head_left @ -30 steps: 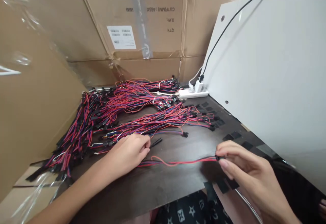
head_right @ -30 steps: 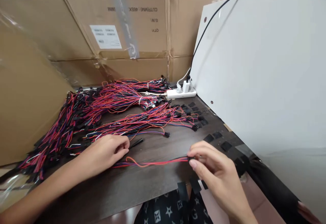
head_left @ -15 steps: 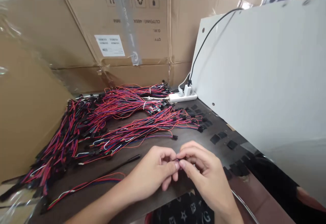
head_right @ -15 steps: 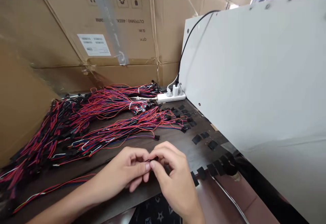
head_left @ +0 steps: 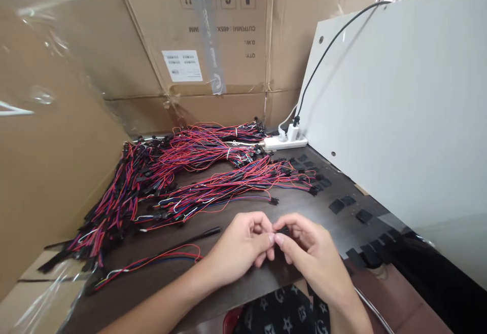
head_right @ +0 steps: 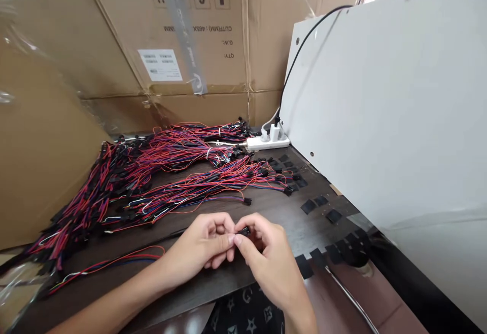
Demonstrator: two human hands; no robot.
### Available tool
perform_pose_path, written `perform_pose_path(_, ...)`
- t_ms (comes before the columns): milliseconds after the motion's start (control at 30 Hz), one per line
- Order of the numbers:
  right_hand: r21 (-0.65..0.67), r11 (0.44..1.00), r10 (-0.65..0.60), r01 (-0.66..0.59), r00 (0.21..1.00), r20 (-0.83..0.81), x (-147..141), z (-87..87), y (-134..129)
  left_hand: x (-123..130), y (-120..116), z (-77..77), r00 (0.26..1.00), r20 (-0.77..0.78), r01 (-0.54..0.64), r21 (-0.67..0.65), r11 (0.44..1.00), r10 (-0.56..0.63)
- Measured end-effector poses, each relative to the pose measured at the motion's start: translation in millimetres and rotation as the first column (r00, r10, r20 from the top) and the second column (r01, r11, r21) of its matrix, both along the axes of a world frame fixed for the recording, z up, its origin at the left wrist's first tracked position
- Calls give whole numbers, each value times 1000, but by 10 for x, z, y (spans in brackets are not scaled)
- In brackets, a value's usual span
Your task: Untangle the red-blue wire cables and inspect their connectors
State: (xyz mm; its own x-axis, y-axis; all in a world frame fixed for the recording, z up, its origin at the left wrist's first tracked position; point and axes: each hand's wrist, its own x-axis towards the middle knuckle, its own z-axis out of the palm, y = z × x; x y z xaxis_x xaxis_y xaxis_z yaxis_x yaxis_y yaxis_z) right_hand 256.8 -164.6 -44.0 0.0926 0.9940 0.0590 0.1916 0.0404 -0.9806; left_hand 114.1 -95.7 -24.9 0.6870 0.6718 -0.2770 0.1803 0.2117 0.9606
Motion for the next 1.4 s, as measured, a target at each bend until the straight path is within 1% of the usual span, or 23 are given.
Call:
perform_pose_path(133, 28, 998, -59, 58, 996, 64, 88, -41, -41, -1, -44, -5, 995, -94, 24, 37, 999, -21)
perform_pose_path(267, 45, 994, -100, 97, 991, 92, 222, -57, -56, -25, -22, -13, 985, -149, 81, -11, 997, -82)
perform_pose_path(333, 53, 994, -101, 96, 991, 92, 285, -45, -73, -48, 5, -2, 982, -163, 92, -35, 995, -97)
perform_pose_path(400, 65, 990, -134, 128, 986, 97, 351, -30, -105, -77, 31, 15, 978, -179, 100, -31, 995, -104)
perform_pose_path(533, 77, 966, -251, 246, 965, 72, 462, -18, -188, -125, 65, 27, 970, -203, 146, 45, 988, -135)
perform_pose_path(600, 56, 962, -272, 268, 961, 60, 488, -19, -216, -128, 75, 22, 969, -203, 166, 99, 981, -143)
perform_pose_path(667, 27, 965, -261, 260, 964, 58, 501, -17, -231, -115, 81, 24, 973, -178, 171, 136, 976, -146)
perform_pose_path(733, 14, 968, -251, 251, 966, 56, 515, -8, -243, -93, 81, 39, 978, -140, 176, 137, 975, -157)
perform_pose_path(833, 33, 967, -253, 252, 966, 56, 546, 10, -267, -68, 77, 65, 977, -104, 198, 103, 975, -187)
perform_pose_path(933, 45, 967, -253, 250, 965, 65, 571, 5, -293, -66, 78, 66, 976, -97, 204, 100, 974, -195)
perform_pose_path(1000, 29, 969, -247, 245, 968, 55, 577, -20, -301, -71, 79, 60, 978, -83, 197, 91, 976, -189)
perform_pose_path(1100, -14, 971, -237, 237, 971, 21, 572, -59, -284, -73, 73, 67, 983, -52, 176, 41, 984, -174)
perform_pose_path(1167, -50, 970, -237, 237, 971, 12, 558, -66, -257, -68, 67, 76, 987, -56, 152, 14, 988, -151)
perform_pose_path(1267, -80, 969, -233, 235, 972, 33, 528, -42, -222, -63, 71, 69, 987, -108, 116, -3, 993, -115)
perform_pose_path(1400, -77, 970, -226, 232, 971, 79, 515, 17, -197, -72, 92, 20, 983, -132, 125, -18, 992, -126)
